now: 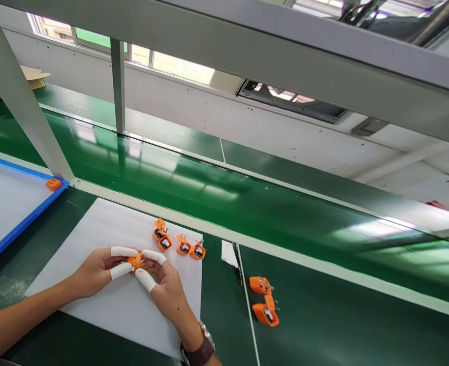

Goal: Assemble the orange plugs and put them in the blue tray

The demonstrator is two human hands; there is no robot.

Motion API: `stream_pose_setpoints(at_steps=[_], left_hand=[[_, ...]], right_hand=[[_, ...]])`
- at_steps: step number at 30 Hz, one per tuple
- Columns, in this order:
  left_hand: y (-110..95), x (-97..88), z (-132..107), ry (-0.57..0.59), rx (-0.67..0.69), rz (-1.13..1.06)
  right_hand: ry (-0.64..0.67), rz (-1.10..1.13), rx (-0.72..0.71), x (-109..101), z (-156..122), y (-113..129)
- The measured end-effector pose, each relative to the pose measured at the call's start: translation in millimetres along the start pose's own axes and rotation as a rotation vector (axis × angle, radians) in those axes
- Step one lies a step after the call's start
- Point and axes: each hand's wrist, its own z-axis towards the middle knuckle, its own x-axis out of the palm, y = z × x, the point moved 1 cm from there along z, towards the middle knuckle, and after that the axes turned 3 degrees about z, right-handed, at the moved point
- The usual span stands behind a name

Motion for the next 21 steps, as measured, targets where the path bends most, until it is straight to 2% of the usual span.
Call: stream_pose_setpoints(at_steps=[2,4,12,16,21], left_hand=[[-1.1,0.8,-1.3,0.031,0.028,0.050],[-1.8,1.4,-2.5,0.060,0.051,0.098],[-6.0,-1.1,-5.5,0.098,0.086,0.116],[-3.5,-3.2,-5.4,0.054,0.043,0.153],[-3.4,-5.8,1.6,-0.018,-0.022,0.149]], right_hand=[[0.022,0.092,0.099,-0.1,1.1,1.2],[0.032,0.134,0.125,0.5,1.4,2.5],[-0.031,-0.013,0.039,4.1,1.1,2.3],[-0.029,0.021,0.029,5.8,2.3,-4.7],[0.043,0.114,0.014,3.2,3.1,-9.8]])
